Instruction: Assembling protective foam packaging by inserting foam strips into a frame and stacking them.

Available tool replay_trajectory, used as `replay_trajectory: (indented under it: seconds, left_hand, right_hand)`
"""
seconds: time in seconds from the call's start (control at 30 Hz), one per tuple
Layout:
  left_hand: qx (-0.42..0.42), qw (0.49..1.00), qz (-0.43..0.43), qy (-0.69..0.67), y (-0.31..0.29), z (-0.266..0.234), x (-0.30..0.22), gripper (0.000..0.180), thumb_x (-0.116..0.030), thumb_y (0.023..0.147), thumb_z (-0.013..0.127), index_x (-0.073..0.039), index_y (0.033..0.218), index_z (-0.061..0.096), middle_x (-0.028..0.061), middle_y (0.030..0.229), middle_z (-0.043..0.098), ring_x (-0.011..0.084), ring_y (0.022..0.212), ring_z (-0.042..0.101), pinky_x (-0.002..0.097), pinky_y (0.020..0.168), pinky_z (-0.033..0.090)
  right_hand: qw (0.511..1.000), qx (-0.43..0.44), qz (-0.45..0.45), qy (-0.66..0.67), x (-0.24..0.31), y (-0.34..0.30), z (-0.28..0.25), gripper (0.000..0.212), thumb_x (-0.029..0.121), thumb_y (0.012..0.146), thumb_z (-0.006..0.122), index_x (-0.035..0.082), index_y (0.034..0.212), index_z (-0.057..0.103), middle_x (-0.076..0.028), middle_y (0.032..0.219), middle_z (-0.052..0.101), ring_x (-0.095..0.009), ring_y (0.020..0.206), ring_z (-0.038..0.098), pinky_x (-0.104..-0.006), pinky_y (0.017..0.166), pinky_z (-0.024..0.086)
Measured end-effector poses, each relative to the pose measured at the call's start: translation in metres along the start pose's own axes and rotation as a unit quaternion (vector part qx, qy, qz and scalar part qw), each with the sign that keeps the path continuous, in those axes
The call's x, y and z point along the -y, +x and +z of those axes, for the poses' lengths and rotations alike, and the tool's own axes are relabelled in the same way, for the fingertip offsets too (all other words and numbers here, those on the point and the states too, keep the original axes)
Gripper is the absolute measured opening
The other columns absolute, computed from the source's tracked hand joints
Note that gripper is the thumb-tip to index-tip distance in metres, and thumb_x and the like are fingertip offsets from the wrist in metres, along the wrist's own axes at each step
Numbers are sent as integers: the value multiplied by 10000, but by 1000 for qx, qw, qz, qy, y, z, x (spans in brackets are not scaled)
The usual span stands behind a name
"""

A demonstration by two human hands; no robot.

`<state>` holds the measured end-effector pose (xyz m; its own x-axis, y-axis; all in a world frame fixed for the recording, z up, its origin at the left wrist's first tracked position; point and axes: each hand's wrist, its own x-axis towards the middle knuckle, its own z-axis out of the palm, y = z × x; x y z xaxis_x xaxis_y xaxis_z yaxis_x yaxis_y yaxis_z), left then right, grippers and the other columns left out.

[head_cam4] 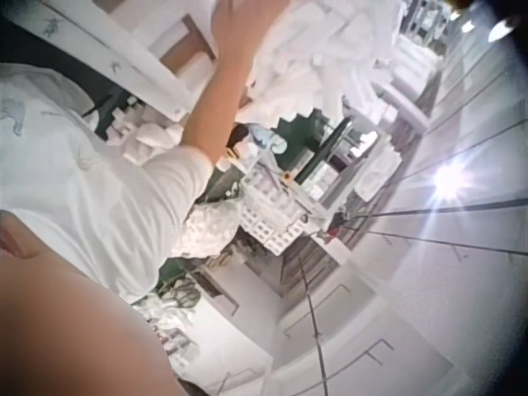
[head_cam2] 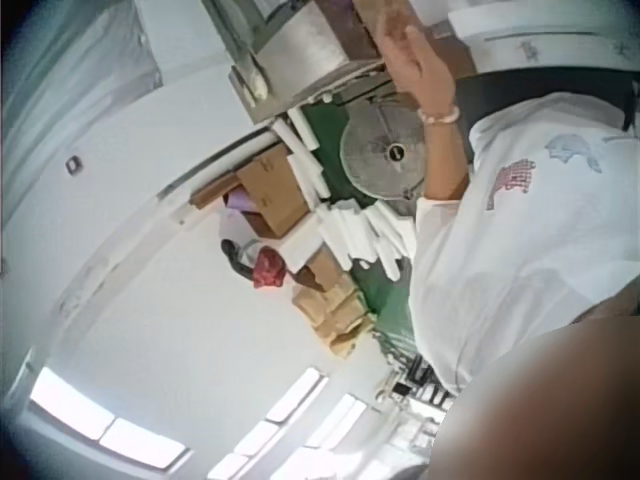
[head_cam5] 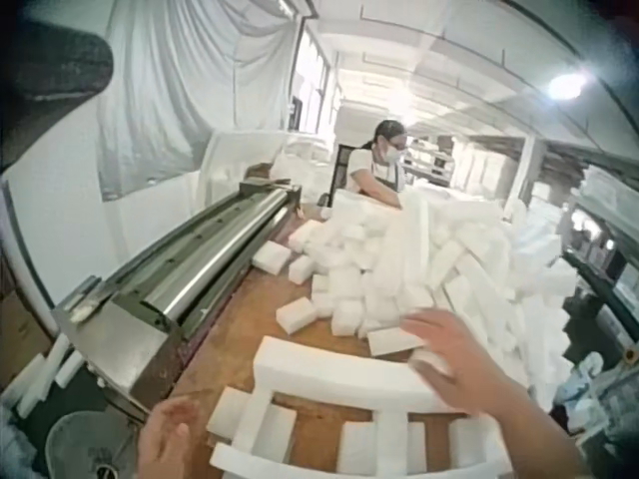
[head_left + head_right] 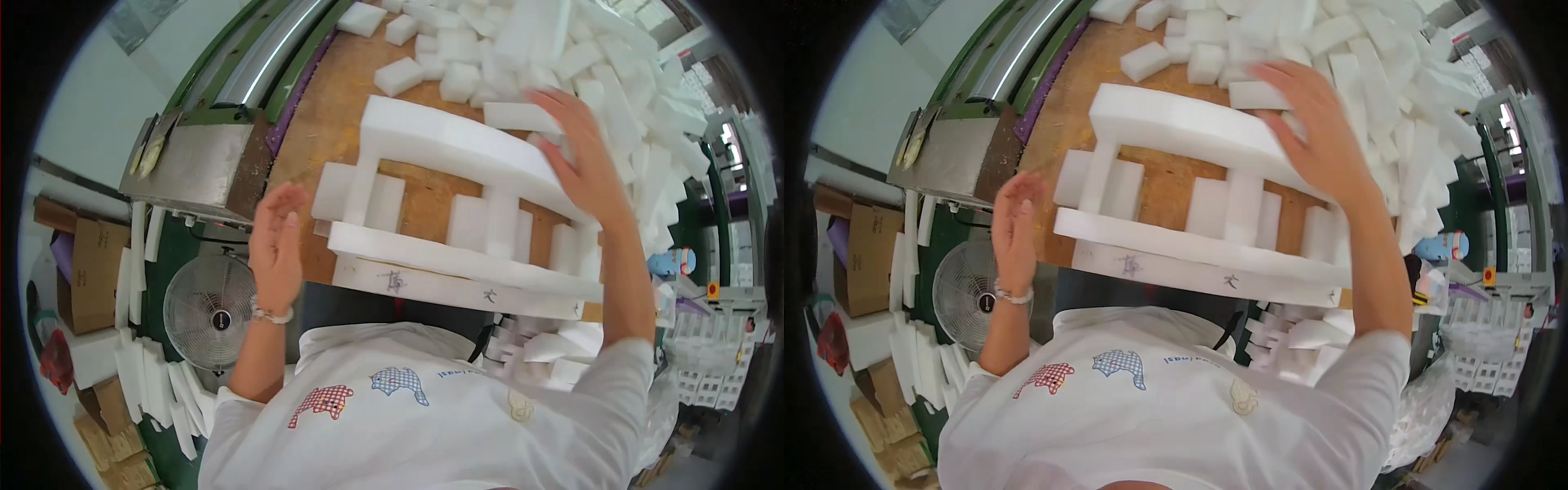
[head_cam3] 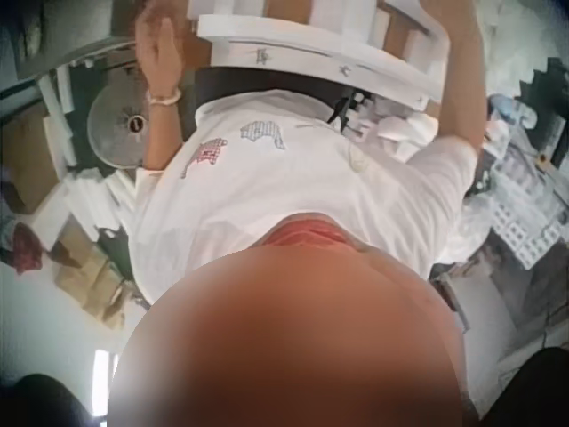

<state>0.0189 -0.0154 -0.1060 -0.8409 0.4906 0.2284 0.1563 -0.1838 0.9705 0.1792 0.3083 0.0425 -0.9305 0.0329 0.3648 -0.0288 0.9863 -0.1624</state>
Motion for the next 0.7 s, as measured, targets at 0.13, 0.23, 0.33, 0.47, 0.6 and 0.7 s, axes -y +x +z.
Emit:
replay_trajectory:
  seconds: [0.13,0.23,0.33,0.47,0.6,0.7]
  left_hand:
    - [-14,986,46,160,-8,2,20,326,21,875,487,6,1196,541,120,1103,617,186,923,588,263,831,469]
    - [-7,977,40,209,-15,-5,30,308,-4,830,551,-18,1136,584,80,1006,646,182,809,575,279,740,460]
    - [-7,973,67,220,-5,-8,33,308,-29,785,590,-33,1093,606,75,1000,649,220,832,586,317,804,467]
    - [10,955,152,254,-4,-17,41,317,-53,752,616,-47,1068,619,71,1009,649,238,884,597,350,874,461]
    - [8,953,161,255,0,-20,39,310,-54,746,618,-51,1056,622,60,1012,647,224,919,601,358,903,458]
    - [4,952,164,258,1,-18,41,304,-55,745,618,-53,1048,622,52,1019,645,215,937,601,360,916,455]
  right_hand:
    - [985,108,-96,-97,-54,133,99,612,9,761,578,151,1347,475,-69,1316,515,-263,1246,442,-412,1078,313]
    - [960,183,-58,-206,-66,185,161,665,41,741,619,158,1373,450,-67,1331,514,-268,1262,436,-421,1089,296]
    - [944,304,-12,-124,-118,191,171,661,82,765,665,152,1387,453,-66,1365,502,-253,1256,450,-399,1096,292]
    - [954,164,33,250,-56,247,149,531,131,843,663,92,1348,507,-64,1301,551,-190,1163,493,-296,1019,357]
    - [964,165,-12,206,37,321,146,513,126,859,643,40,1339,483,-125,1232,566,-221,1070,542,-315,937,432]
    - [977,180,-12,115,64,344,161,538,145,867,639,15,1352,445,-169,1207,563,-259,1048,556,-344,917,447]
